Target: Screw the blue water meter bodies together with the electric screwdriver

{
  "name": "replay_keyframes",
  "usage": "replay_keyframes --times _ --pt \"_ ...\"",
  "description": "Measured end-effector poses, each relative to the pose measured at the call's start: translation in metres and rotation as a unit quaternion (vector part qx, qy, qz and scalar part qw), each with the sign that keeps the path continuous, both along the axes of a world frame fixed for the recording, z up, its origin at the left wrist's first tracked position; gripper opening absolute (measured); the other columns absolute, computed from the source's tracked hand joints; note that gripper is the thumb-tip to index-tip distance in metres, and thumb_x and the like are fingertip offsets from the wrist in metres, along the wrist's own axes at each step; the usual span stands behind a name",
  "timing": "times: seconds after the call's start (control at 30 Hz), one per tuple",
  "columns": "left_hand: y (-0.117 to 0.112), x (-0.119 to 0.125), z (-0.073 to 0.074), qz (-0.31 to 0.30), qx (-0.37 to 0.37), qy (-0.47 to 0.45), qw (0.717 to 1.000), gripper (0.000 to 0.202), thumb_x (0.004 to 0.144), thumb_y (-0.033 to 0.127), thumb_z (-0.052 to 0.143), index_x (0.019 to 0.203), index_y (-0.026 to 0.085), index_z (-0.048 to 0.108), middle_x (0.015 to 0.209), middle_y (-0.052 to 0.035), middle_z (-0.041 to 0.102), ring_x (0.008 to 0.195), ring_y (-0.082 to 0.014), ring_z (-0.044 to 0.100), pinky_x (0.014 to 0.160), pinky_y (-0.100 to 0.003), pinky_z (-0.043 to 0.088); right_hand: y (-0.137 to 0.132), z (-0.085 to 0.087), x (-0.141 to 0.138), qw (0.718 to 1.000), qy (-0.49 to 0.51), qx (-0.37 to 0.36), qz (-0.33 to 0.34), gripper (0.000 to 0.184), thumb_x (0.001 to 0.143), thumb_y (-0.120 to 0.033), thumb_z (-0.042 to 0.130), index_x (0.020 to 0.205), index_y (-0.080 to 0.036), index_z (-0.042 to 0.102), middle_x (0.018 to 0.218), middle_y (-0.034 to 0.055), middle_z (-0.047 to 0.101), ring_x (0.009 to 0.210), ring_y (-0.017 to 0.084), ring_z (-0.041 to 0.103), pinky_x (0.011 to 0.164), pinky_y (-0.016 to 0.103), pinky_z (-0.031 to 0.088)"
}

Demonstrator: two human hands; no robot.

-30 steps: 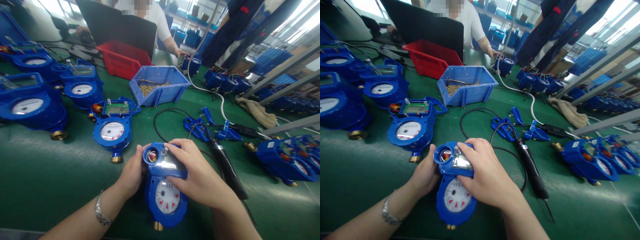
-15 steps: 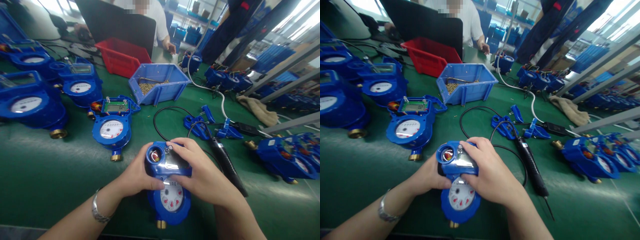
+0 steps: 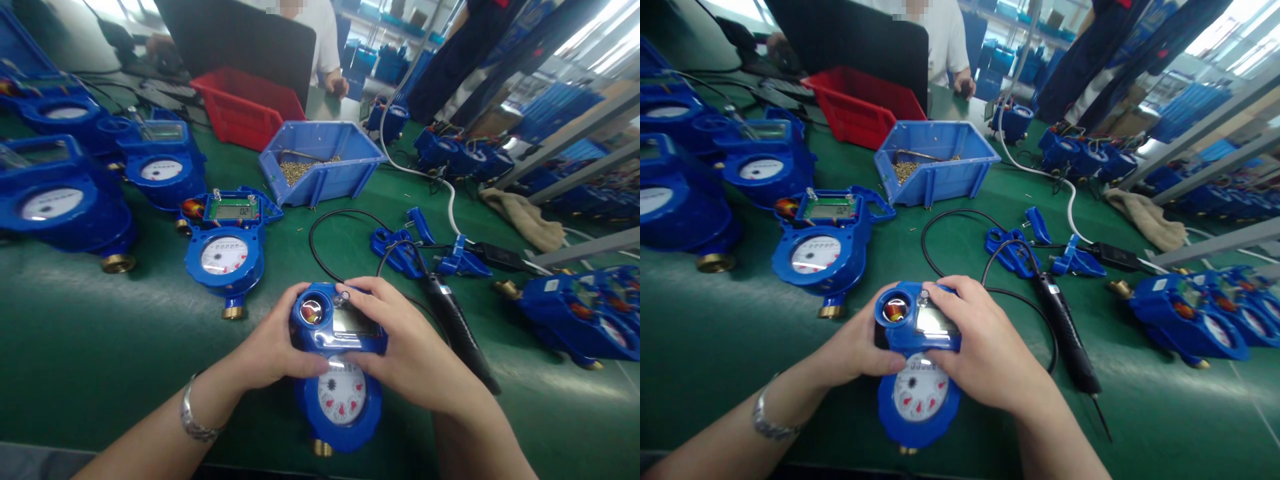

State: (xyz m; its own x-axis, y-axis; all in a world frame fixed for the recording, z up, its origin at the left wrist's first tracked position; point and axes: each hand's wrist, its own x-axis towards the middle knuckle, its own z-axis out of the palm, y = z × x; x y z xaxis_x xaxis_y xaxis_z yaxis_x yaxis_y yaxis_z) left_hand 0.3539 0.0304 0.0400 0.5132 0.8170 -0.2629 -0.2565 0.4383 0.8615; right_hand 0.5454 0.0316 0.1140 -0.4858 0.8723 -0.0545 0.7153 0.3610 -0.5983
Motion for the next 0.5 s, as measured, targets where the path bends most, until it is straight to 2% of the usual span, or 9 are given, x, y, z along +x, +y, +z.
replay_keyframes --times 0.1,0.2,0.27,0.33,0.37,0.43,0.5 --pt "-0.001 0.001 -0.002 0.013 -0.003 -0.035 0.999 0.089 0.047 0.037 0.086 0.121 0.021 0.039 0.119 -0.0118 0.058 0.111 -0.0323 0.054 0.093 -0.041 0.043 -0.002 -0.004 -0.002 1.0 0.013 0.016 -0.001 0.058 0.068 -0.012 0.07 0.123 -0.017 0.05 0.125 0.0111 0.047 0.115 0.024 0.047 0.097 0.039 0.043" --pt "-0.002 0.006 0.0 0.075 -0.004 -0.03 0.997 0.074 0.057 0.051 0.077 0.115 0.019 0.045 0.112 -0.0113 0.061 0.105 -0.0311 0.057 0.088 -0.04 0.044 -0.005 -0.012 -0.002 0.999 0.037 0.034 -0.004 0.059 0.071 -0.018 0.07 0.126 -0.017 0.048 0.126 0.012 0.046 0.119 0.025 0.043 0.1 0.041 0.039" --pt "-0.003 0.01 0.004 0.104 -0.012 0.007 0.995 0.064 0.06 0.047 0.076 0.11 0.018 0.047 0.106 -0.0102 0.063 0.1 -0.0299 0.059 0.086 -0.039 0.045 -0.006 -0.019 0.0 0.996 0.088 0.028 -0.004 0.058 0.073 -0.031 0.07 0.126 -0.018 0.049 0.126 0.0126 0.047 0.12 0.027 0.042 0.102 0.044 0.036" --pt "-0.002 0.013 0.008 0.107 -0.019 0.035 0.994 0.064 0.057 0.04 0.079 0.108 0.017 0.048 0.101 -0.0093 0.064 0.097 -0.0293 0.06 0.085 -0.039 0.045 -0.003 -0.026 0.0 0.981 0.187 -0.013 -0.058 0.054 0.08 -0.047 0.06 0.124 -0.017 0.052 0.125 0.0125 0.051 0.118 0.026 0.046 0.101 0.044 0.037" --pt "-0.002 0.014 0.009 0.104 -0.02 0.042 0.993 0.064 0.056 0.039 0.079 0.108 0.017 0.048 0.101 -0.0095 0.064 0.096 -0.0293 0.06 0.084 -0.039 0.045 -0.001 -0.029 -0.001 0.961 0.243 -0.055 -0.119 0.053 0.083 -0.051 0.054 0.123 -0.017 0.053 0.123 0.0121 0.054 0.115 0.024 0.05 0.098 0.041 0.04" --pt "-0.001 0.014 0.011 0.098 -0.024 0.047 0.994 0.065 0.056 0.038 0.078 0.109 0.016 0.047 0.102 -0.011 0.064 0.097 -0.0302 0.06 0.085 -0.04 0.045 0.004 -0.033 -0.004 0.896 0.322 -0.155 -0.263 0.05 0.087 -0.05 0.046 0.123 -0.017 0.051 0.119 0.0113 0.059 0.105 0.021 0.058 0.088 0.035 0.047" --pt "-0.001 0.014 0.011 0.094 -0.026 0.049 0.994 0.067 0.057 0.036 0.077 0.112 0.015 0.045 0.106 -0.013 0.063 0.099 -0.0314 0.059 0.087 -0.042 0.045 0.009 -0.034 -0.009 0.84 0.343 -0.23 -0.351 0.046 0.087 -0.046 0.049 0.12 -0.014 0.054 0.112 0.0111 0.063 0.095 0.02 0.062 0.078 0.03 0.051"
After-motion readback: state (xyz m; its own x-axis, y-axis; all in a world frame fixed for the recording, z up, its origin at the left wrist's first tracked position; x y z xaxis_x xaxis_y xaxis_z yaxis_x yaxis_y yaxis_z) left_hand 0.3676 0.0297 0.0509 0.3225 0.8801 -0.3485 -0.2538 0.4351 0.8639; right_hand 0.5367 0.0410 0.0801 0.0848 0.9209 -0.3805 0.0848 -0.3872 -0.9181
